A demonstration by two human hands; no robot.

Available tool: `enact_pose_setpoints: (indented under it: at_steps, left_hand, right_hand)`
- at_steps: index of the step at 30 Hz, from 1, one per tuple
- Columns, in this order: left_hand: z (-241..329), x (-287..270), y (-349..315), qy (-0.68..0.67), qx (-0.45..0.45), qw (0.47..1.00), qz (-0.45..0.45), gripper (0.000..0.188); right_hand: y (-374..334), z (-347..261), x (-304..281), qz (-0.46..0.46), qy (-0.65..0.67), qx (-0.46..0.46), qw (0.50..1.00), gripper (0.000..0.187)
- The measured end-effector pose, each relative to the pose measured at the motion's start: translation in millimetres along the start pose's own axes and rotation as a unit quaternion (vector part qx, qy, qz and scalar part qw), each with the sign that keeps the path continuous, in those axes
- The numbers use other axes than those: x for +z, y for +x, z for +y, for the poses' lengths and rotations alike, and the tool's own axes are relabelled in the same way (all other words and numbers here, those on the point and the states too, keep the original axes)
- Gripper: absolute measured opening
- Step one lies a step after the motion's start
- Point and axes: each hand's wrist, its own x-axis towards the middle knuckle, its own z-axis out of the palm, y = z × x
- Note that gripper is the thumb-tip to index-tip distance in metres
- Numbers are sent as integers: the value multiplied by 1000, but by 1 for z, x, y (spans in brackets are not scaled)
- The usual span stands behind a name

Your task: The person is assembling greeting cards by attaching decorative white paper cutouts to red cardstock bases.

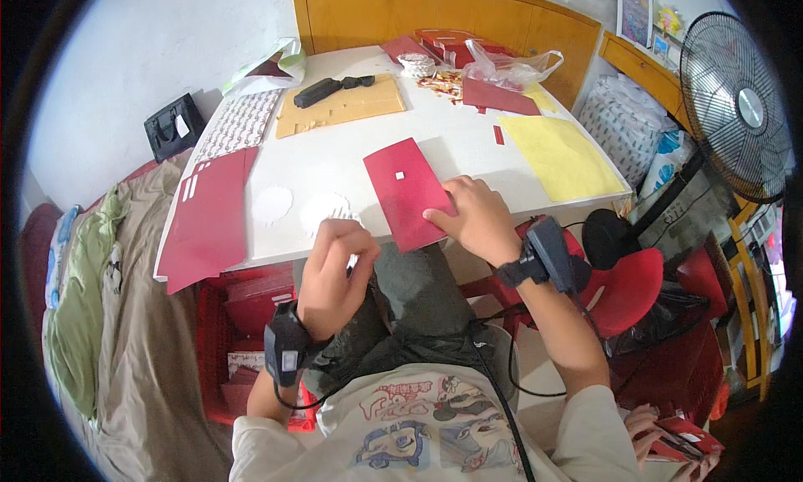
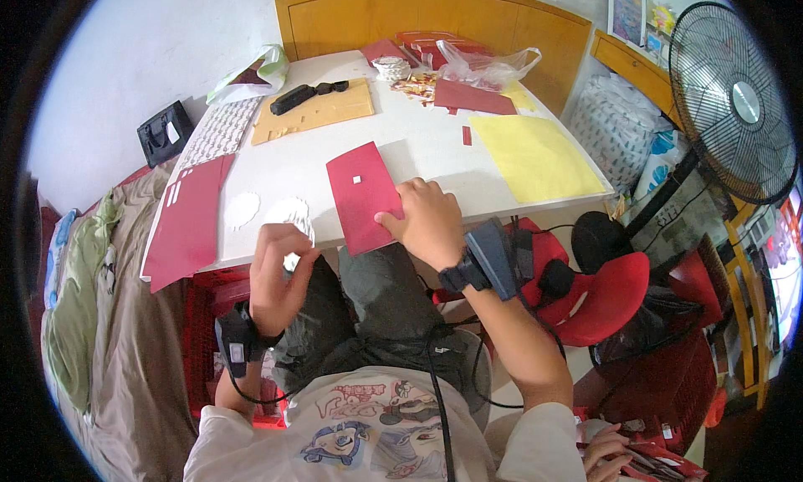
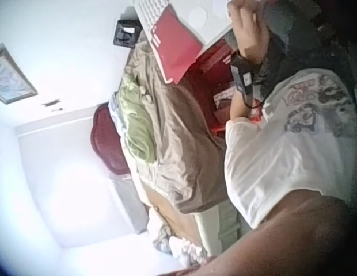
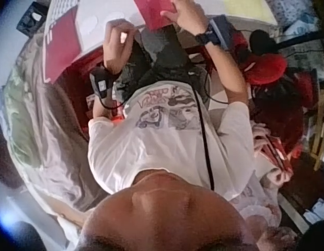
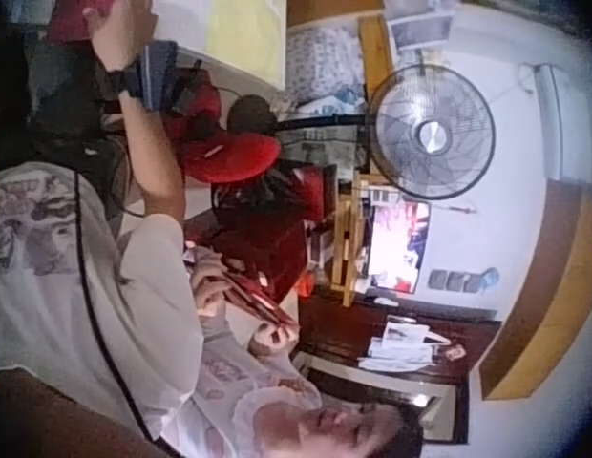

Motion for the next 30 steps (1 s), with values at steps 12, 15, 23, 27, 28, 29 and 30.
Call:
enact_pose_setpoints:
  at_steps: [12, 15, 23, 27, 28, 29, 30]
  left_hand:
    - [-32, 4, -36, 167, 10, 982, -83, 36]
    - [-38, 8, -68, 118, 10, 985, -129, 35]
    - [-33, 15, -84, 54, 57, 912, -403, 33]
    - [-36, 12, -73, 0, 13, 933, -359, 19]
    - [-33, 11, -66, -41, -30, 947, -318, 18]
    - [-29, 6, -53, -68, -26, 961, -268, 21]
    - [-24, 7, -43, -66, -28, 961, -266, 21]
  right_hand:
    - [-32, 1, -8, 97, 86, 108, 986, 36]
    - [-41, 5, -4, 116, 114, 107, 981, 36]
    - [-56, 5, 8, 120, 481, 180, 850, 48]
    - [-61, 3, 7, 90, 641, 193, 737, 45]
    - [-64, 1, 5, 90, 641, 192, 738, 45]
    - [-67, -1, 1, 68, 676, 201, 706, 44]
    - [-70, -3, -1, 44, 710, 209, 671, 42]
